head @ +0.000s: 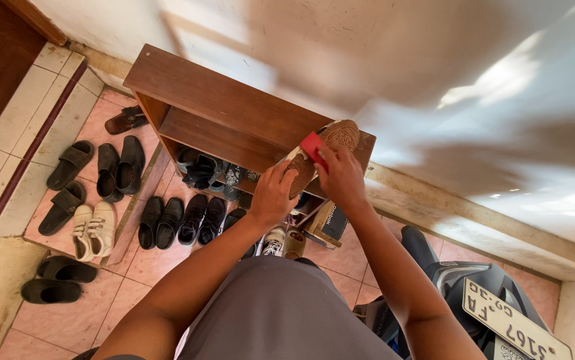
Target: The person scrubs a white and black sneaker with a red brush, focusing on the upper, sides, and sole. After cleaning the first shoe, they place it on a wooden shelf and begin scrubbing the matching sneaker in the same manner.
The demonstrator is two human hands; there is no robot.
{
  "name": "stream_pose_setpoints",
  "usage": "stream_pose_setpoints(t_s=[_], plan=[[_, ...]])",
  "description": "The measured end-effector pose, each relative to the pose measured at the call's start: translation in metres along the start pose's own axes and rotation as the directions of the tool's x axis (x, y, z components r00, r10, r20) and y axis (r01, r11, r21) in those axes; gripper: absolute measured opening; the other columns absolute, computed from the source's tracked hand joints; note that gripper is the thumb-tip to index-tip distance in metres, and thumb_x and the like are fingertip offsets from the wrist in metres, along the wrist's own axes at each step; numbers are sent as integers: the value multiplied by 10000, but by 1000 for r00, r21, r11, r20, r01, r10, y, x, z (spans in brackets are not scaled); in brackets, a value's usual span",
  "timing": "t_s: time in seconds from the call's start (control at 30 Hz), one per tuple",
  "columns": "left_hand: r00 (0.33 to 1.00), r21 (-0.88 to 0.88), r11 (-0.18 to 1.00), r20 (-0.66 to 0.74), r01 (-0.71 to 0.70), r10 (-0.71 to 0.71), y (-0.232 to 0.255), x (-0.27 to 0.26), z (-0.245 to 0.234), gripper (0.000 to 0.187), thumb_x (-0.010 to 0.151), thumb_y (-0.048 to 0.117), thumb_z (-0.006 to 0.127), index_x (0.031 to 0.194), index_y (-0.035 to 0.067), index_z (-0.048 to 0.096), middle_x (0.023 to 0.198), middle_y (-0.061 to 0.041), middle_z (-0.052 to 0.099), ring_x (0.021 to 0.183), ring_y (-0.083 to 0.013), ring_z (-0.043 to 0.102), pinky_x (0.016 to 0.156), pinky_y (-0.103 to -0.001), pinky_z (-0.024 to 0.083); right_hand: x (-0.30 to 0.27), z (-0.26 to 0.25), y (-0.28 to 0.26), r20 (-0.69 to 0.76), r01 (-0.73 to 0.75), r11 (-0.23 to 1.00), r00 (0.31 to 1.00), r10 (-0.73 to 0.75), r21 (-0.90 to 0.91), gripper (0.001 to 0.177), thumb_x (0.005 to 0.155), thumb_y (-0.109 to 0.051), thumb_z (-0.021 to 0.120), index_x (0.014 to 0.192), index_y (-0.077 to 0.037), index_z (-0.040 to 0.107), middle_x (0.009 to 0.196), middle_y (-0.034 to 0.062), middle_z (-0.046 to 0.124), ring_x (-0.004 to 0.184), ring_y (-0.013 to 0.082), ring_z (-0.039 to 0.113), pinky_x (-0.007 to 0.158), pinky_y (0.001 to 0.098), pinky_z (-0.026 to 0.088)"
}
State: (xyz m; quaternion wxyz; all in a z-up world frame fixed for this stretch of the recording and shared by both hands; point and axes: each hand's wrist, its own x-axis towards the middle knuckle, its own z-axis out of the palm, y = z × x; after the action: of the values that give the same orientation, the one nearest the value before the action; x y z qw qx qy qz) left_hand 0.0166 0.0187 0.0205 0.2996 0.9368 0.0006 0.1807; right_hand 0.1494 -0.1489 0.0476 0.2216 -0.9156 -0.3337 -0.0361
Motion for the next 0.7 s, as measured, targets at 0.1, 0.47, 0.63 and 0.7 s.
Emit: stream_pose_setpoints(t_s=[0.1,0.47,0.63,0.7], plan=[[1000,3,1000,4,-8,8,1,0,1,628,700,134,888,1235,41,573,1403,-204,522,1266,-392,545,1054,-497,462,3,-3,2,34,-100,995,994,100,2,405,958,-241,711,1318,-83,616,1246,198,575,1082,360,640,914,479,558],[1000,-24,1000,-18,-10,9,2,1,-2,583,716,103,868,1217,37,577,1428,-189,534,1281,-399,542,1081,-500,459,6,-10,-5,-35,-109,993,993,111,53,382,952,-187,733,1304,-83,629,1208,176,617,1048,352,670,885,444,577],[998,-120,992,-42,33,-39,-1,0,0,626,709,99,853,1229,18,514,1415,-231,516,1323,-463,507,1111,-505,438,-1,-8,-14,-47,29,992,999,-23,125,384,935,-195,737,1288,-78,641,1222,169,627,1044,346,683,887,434,590],[994,-211,973,-14,99,-104,-2,-1,2,637,736,104,838,1257,16,482,1418,-248,495,1311,-450,532,1101,-476,464,-5,-5,-16,-17,45,992,999,-43,114,385,931,-209,741,1278,-74,644,1194,167,627,1046,355,682,898,456,582]])
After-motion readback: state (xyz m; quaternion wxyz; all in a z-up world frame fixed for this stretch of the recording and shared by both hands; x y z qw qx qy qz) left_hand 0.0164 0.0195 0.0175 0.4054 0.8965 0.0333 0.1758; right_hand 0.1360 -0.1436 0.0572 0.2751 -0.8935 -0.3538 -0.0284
